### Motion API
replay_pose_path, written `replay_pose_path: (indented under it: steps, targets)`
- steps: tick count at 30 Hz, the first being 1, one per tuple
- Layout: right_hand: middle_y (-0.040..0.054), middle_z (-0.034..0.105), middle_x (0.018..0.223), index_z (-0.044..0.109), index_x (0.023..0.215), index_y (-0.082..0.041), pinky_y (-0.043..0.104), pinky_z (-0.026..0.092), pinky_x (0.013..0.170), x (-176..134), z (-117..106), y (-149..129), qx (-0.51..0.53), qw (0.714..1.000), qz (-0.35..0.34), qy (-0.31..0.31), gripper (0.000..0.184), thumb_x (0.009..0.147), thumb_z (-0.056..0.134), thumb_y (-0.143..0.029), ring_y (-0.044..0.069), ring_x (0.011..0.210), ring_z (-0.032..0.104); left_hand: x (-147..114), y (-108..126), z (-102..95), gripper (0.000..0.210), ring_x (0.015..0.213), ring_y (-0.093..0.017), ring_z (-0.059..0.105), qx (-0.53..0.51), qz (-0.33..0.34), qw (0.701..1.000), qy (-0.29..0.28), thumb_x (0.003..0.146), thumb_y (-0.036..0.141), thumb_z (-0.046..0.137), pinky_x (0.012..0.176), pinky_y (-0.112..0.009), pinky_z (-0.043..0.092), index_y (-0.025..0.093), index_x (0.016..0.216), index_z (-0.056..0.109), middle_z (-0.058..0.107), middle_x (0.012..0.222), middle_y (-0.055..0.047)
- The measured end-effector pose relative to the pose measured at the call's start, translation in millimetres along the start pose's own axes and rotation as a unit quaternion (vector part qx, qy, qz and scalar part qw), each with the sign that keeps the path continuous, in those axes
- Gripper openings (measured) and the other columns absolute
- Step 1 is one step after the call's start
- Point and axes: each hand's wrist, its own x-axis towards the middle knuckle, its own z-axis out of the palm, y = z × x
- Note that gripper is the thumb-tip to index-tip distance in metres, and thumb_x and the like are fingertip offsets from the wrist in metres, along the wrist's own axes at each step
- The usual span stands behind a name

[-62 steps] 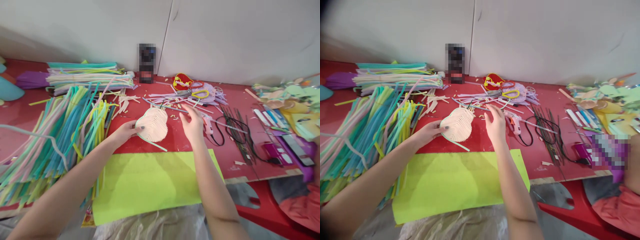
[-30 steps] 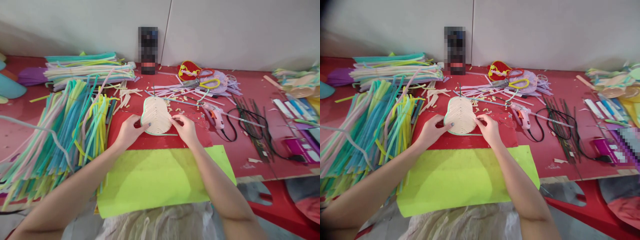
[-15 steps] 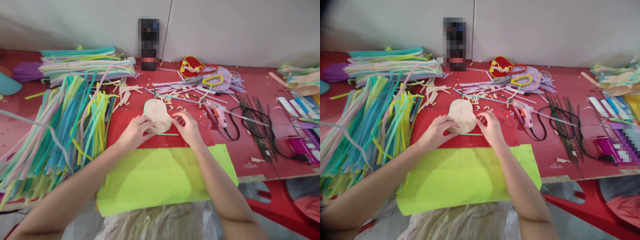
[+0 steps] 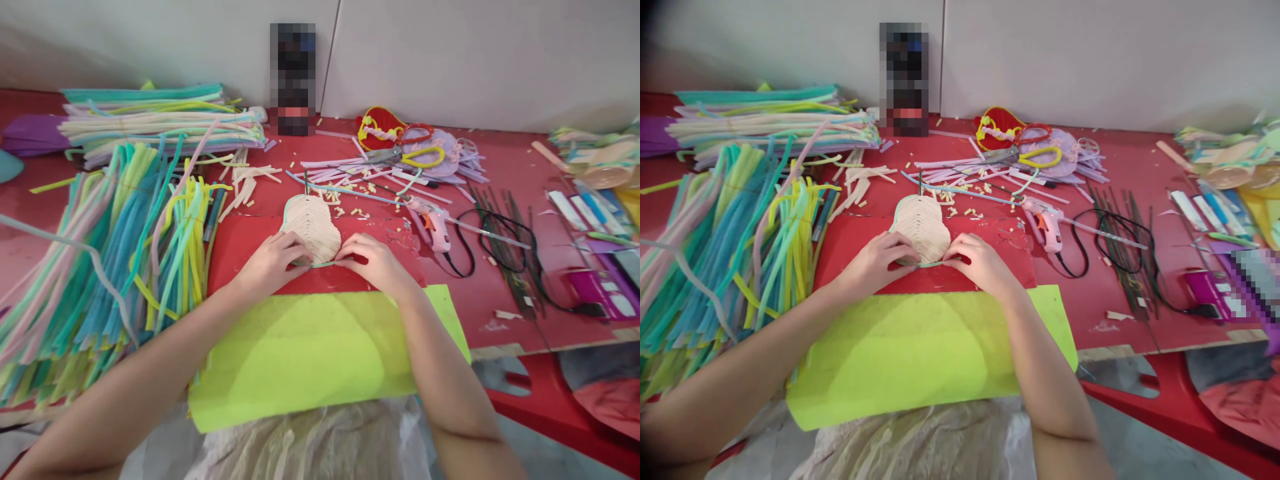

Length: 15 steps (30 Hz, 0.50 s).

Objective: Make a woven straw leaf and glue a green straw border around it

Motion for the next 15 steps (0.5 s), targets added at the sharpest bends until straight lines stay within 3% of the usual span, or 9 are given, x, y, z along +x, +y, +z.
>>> replay_pose_path:
  steps: [6,11,15]
  targets:
    - [0.0025,0.064,0.088,0.069,0.087,-0.022,0.032,0.048,0.081,2,3,4,0.005,1.0,-0.004,0.027,0.009,0.09,0.063,-0.028,0.016,0.085,0.061,2,-2,0.5,0.011,0.091,-0.019,0.058,-0.012,0.005,1.0,0.015,0.088,0.024,0.063,0.084,-0.035,0.047,0.02,0.095,0.07,0.063,0.097,-0.005]
    - [0.0022,0.063,0.088,0.068,0.101,-0.024,0.032,0.049,0.081,3,5,9,0.023,0.999,0.004,0.04,0.015,0.088,0.065,-0.031,0.016,0.084,0.061,2,-3,0.1,0.011,0.092,-0.019,0.058,-0.027,0.002,1.0,0.009,0.086,0.022,0.064,0.085,-0.035,0.047,0.02,0.096,0.07,0.063,0.098,-0.005]
    - [0.0026,0.062,0.091,0.071,0.096,-0.025,0.033,0.049,0.083,4,9,15,0.018,0.998,-0.015,0.056,0.012,0.086,0.068,-0.031,0.017,0.088,0.06,3,-3,0.5,0.012,0.092,-0.019,0.058,-0.03,-0.018,0.999,-0.001,0.085,0.025,0.066,0.085,-0.035,0.047,0.021,0.095,0.07,0.062,0.098,-0.005]
